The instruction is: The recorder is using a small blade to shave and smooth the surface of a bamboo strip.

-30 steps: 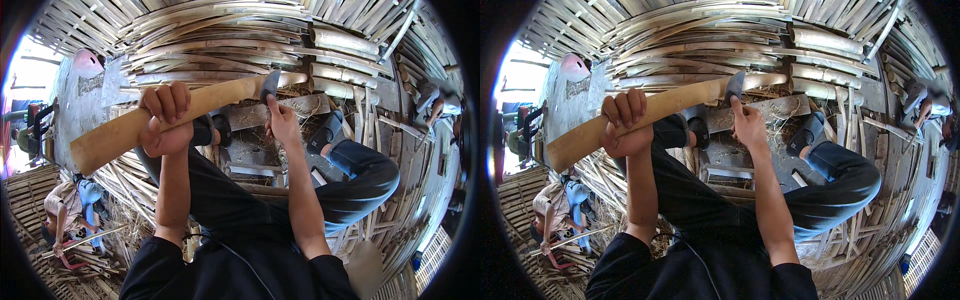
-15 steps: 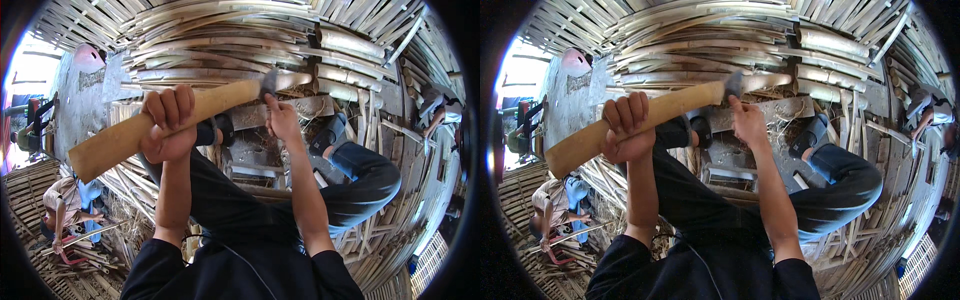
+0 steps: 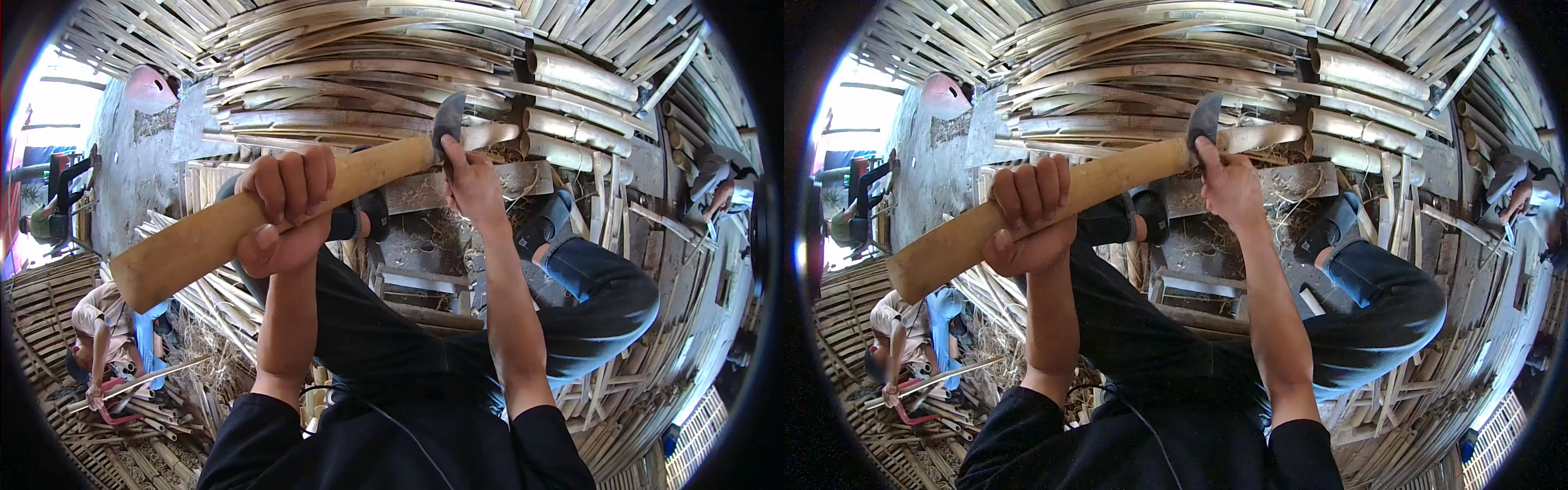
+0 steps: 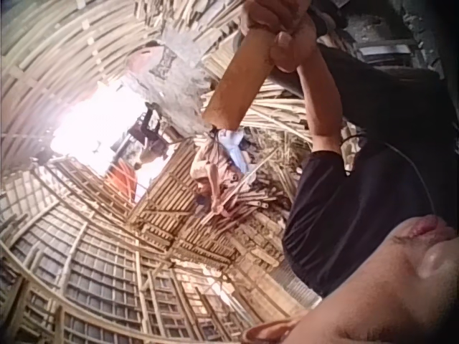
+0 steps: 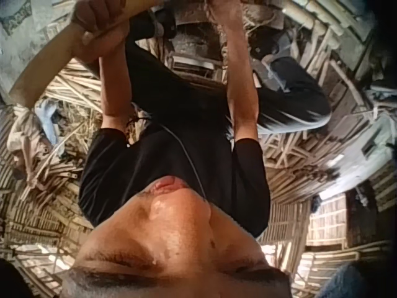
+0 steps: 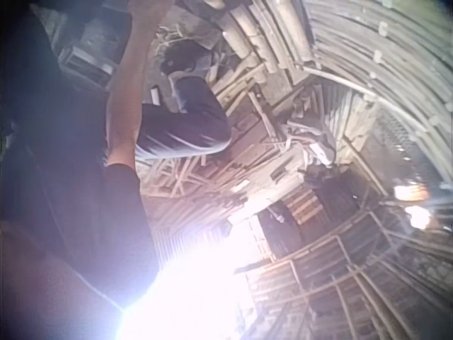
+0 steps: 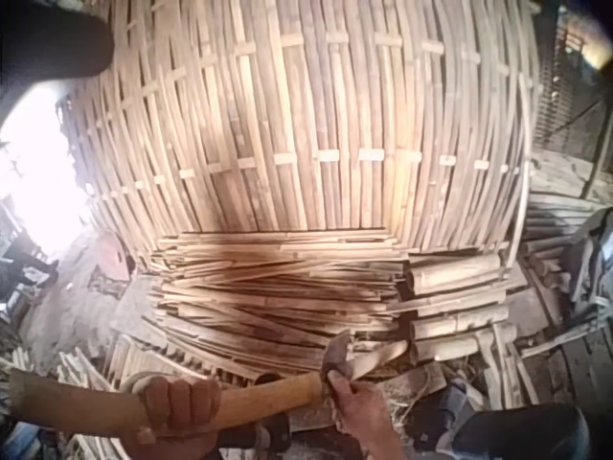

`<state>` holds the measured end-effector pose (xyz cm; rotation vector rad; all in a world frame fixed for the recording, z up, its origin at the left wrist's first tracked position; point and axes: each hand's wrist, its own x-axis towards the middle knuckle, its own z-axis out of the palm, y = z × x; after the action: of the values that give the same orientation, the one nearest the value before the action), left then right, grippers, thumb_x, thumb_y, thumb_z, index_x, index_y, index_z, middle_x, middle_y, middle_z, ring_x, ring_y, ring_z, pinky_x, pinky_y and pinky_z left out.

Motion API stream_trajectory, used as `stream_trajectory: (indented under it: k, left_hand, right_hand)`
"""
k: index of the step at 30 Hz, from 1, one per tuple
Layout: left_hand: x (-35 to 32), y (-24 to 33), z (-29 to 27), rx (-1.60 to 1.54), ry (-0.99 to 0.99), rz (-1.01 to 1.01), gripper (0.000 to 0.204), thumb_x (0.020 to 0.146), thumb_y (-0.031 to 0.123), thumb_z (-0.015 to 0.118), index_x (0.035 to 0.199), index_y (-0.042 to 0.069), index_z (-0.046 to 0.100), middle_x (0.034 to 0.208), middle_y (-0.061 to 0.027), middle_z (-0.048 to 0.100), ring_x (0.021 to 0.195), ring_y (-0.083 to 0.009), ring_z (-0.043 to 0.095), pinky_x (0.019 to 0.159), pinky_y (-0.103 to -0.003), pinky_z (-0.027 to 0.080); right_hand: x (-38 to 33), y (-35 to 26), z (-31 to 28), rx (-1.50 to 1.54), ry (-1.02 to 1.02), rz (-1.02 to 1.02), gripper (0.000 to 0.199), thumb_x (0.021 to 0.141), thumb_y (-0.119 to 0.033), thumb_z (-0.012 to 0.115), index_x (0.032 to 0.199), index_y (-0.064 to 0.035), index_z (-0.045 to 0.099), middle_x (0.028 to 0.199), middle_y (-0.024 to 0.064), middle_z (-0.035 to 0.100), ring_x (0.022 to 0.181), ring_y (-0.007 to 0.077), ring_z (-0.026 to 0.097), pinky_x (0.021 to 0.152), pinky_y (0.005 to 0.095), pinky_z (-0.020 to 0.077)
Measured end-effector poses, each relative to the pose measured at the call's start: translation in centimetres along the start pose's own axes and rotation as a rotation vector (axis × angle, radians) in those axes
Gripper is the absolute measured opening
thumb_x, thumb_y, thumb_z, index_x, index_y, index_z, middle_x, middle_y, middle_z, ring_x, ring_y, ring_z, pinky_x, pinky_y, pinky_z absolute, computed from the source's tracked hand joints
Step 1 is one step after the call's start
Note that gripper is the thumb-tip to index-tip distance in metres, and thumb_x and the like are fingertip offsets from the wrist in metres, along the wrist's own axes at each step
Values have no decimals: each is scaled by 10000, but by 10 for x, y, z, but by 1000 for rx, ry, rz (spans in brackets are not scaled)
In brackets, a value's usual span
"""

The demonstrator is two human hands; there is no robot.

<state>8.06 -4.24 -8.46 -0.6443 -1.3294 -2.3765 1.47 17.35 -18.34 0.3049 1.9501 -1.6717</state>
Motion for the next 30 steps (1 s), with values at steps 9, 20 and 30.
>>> stream_trajectory:
  k: [9, 20, 30]
  left_hand:
    - [-2, 2, -4, 61, 38, -3, 310, 713, 342, 637, 651, 202, 368, 569, 56, 372, 540, -100, 322, 606, -273, 294]
    - [-1, 1, 5, 11, 61, -15, 341, 629, 280, 688, 589, 161, 371, 527, 53, 374, 485, -116, 313, 540, -291, 259]
    - [3, -2, 16, 7, -62, -11, 349, 579, 234, 685, 566, 154, 346, 505, 48, 347, 453, -124, 290, 502, -278, 245]
  right_hand:
    - [-9, -11, 8, -90, -158, 29, 694, 922, -613, 571, 756, 53, 675, 518, 71, 578, 426, 158, 575, 459, 300, 471]
    - [-7, -23, -18, -126, -330, 91, 633, 927, -583, 597, 699, 6, 621, 508, 48, 542, 391, 132, 515, 384, 280, 406]
    - [4, -50, -53, -386, -238, 122, 633, 963, -586, 514, 838, 19, 649, 566, 35, 522, 441, 121, 506, 407, 270, 419]
